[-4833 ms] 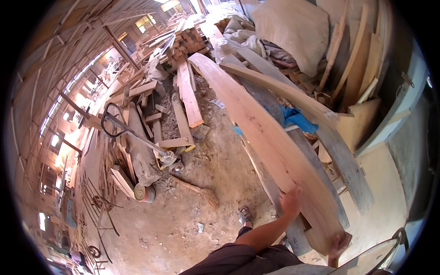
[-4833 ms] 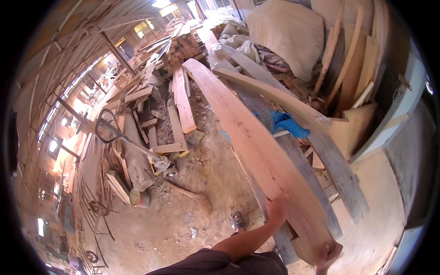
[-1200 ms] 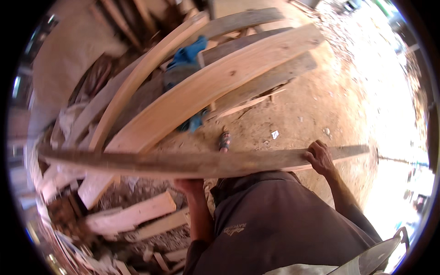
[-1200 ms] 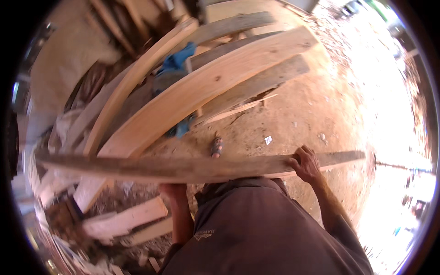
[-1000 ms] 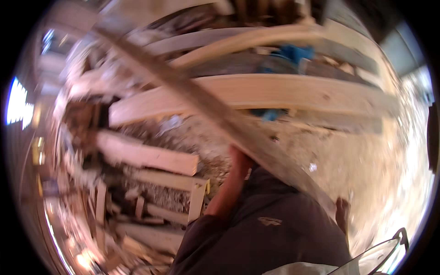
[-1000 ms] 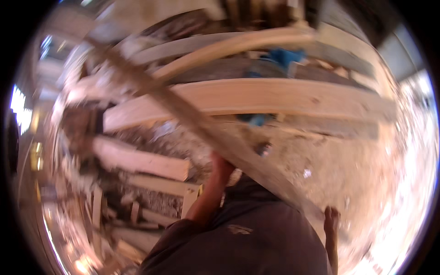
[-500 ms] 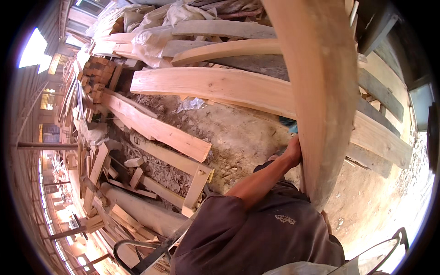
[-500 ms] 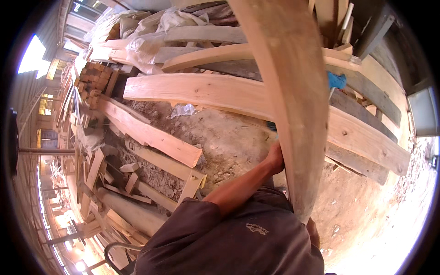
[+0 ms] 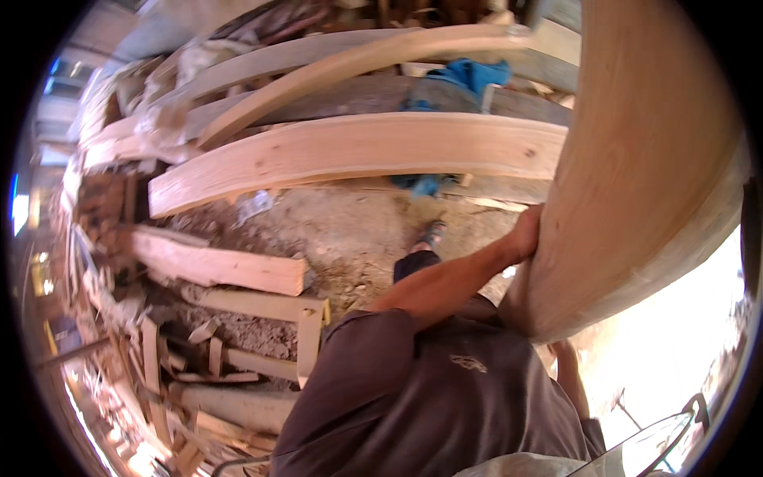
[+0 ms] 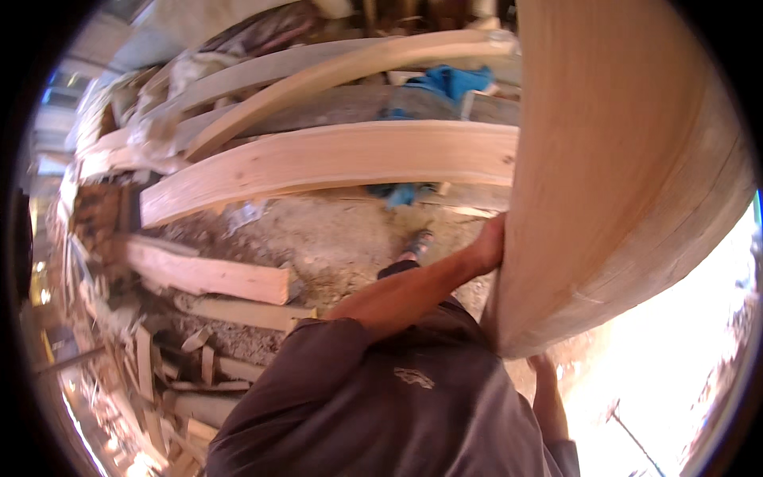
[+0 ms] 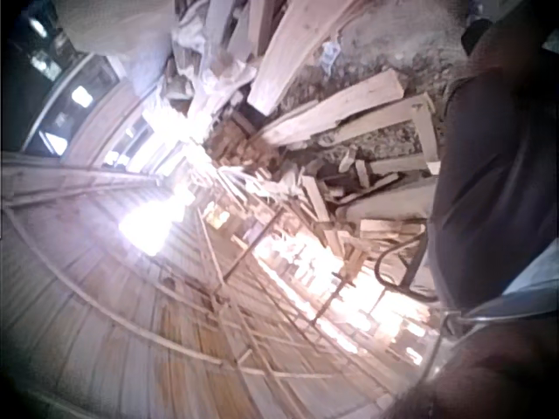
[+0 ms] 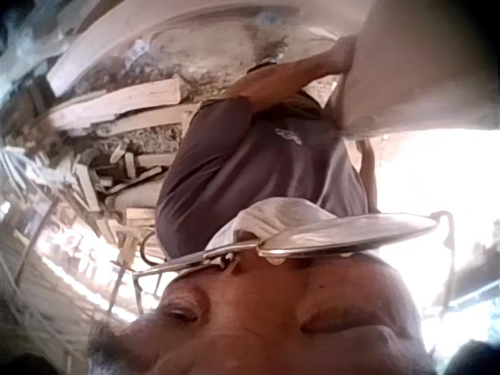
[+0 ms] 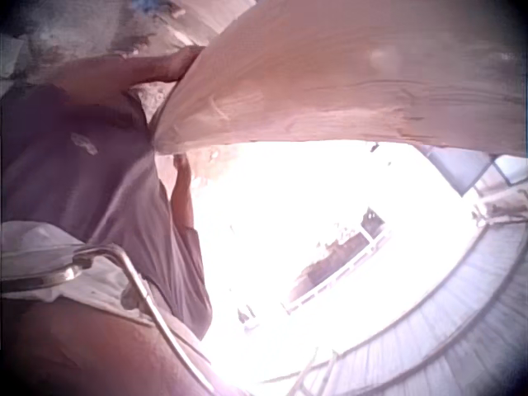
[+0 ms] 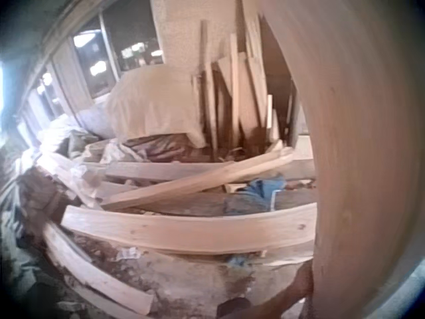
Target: The person carries long wooden planks across a woodworking workshop, picking them up from one pile and moving them to a different stack.
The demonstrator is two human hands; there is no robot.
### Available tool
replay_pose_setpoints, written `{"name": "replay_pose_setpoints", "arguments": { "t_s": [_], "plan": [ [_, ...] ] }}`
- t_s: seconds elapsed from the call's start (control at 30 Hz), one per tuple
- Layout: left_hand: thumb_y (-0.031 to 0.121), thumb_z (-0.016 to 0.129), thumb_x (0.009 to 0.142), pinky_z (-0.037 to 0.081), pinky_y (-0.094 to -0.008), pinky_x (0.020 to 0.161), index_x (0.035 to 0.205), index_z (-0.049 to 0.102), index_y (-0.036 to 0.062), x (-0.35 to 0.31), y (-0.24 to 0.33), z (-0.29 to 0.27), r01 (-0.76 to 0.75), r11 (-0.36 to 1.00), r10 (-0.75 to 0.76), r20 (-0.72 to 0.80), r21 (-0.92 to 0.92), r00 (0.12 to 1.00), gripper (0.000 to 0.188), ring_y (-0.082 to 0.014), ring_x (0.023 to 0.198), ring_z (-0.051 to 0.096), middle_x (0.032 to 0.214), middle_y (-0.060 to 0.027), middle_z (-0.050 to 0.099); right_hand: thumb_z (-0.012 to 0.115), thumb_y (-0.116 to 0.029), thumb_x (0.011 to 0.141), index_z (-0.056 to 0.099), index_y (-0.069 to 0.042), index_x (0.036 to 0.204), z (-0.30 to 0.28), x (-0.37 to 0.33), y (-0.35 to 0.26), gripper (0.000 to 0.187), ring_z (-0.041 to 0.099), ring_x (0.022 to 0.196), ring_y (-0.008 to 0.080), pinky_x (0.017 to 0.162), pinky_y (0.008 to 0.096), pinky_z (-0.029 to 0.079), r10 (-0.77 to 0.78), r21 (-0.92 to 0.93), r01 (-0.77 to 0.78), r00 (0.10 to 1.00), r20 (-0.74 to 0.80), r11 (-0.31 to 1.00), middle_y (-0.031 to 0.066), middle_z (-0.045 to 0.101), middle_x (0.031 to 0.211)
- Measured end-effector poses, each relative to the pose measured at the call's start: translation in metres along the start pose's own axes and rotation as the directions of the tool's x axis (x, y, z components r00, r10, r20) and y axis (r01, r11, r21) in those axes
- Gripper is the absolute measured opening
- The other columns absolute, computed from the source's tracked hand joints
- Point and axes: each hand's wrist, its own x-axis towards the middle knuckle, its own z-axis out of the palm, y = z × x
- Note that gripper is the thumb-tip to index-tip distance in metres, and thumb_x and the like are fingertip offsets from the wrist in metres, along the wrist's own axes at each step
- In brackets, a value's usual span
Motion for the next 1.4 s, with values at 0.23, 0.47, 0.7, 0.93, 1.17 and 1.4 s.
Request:
{"name": "replay_pose_setpoints", "arguments": {
  "t_s": [0.23, 0.47, 0.7, 0.93, 1.17, 1.4],
  "plan": [
    [0.025, 0.035, 0.101, 0.047, -0.0329, 0.092, 0.114, 0.067, -0.0021, -0.001, -0.031, 0.078, 0.047, 0.996, -0.053, 0.075, 0.082, 0.996, 0.044, -0.015, 0.097, 0.06, 0.109, -0.0101, 0.07, 0.044, -0.046, 0.1, 0.063, 0.001, 0.126, -0.026, -0.019, 0.023, 0.057, 0.062, 0.107, 0.0222, 0.091, 0.0409, 0.048, -0.044, 0.093, 0.049, 0.997, -0.056, 0.994, 0.0134, 0.066, 0.122],
    [0.031, 0.036, 0.103, 0.047, -0.0336, 0.092, 0.12, 0.061, 0.002, -0.007, -0.061, 0.153, -0.021, 0.978, -0.013, 0.157, 0.209, 0.987, 0.042, -0.0157, 0.103, 0.058, 0.112, -0.0077, 0.065, 0.043, -0.047, 0.1, 0.062, 0.0, 0.127, -0.053, -0.041, 0.069, 0.057, 0.061, 0.108, 0.0225, 0.093, 0.0408, 0.047, -0.082, 0.222, 0.115, 0.985, -0.155, 0.968, 0.0133, 0.066, 0.123],
    [0.033, 0.032, 0.106, 0.045, -0.0324, 0.097, 0.125, 0.058, -0.0002, -0.01, -0.084, 0.248, -0.01, 0.882, -0.114, 0.234, 0.472, 0.965, 0.046, -0.0183, 0.109, 0.059, 0.12, -0.01, 0.065, 0.042, -0.047, 0.101, 0.062, 0.0, 0.128, -0.09, -0.068, 0.101, 0.058, 0.061, 0.11, 0.0228, 0.095, 0.0406, 0.046, -0.05, 0.356, 0.148, 0.962, -0.269, 0.923, 0.0132, 0.066, 0.124],
    [0.045, 0.022, 0.109, 0.041, -0.0328, 0.104, 0.13, 0.053, -0.0043, 0.056, -0.089, 0.316, 0.027, 0.994, -0.091, 0.658, 0.106, 0.748, 0.062, -0.0172, 0.117, 0.055, 0.128, -0.0128, 0.06, 0.041, -0.047, 0.102, 0.062, 0.0, 0.129, -0.131, -0.086, 0.131, 0.058, 0.06, 0.111, 0.0231, 0.097, 0.0405, 0.045, 0.075, 0.501, 0.131, 0.926, -0.37, 0.855, 0.0131, 0.065, 0.125],
    [0.047, 0.019, 0.108, 0.045, -0.0322, 0.099, 0.125, 0.057, -0.0028, 0.117, -0.108, 0.365, -0.014, 0.986, -0.098, 0.642, 0.167, 0.76, 0.064, -0.0166, 0.108, 0.059, 0.119, -0.0135, 0.064, 0.04, -0.047, 0.102, 0.061, -0.001, 0.13, -0.154, -0.091, 0.138, 0.058, 0.059, 0.113, 0.0233, 0.099, 0.0404, 0.044, 0.219, 0.636, 0.108, 0.884, -0.413, 0.764, 0.013, 0.065, 0.126],
    [0.045, 0.024, 0.108, 0.05, -0.0324, 0.085, 0.114, 0.06, -0.001, 0.173, -0.227, 0.426, 0.055, 0.991, -0.124, 0.682, 0.122, 0.72, 0.059, -0.0158, 0.095, 0.06, 0.108, -0.0107, 0.065, 0.038, -0.048, 0.103, 0.061, -0.001, 0.131, -0.191, -0.064, 0.131, 0.059, 0.059, 0.114, 0.0236, 0.101, 0.0403, 0.043, 0.27, 0.751, 0.223, 0.839, -0.473, 0.622, 0.0129, 0.065, 0.127]
  ]
}}
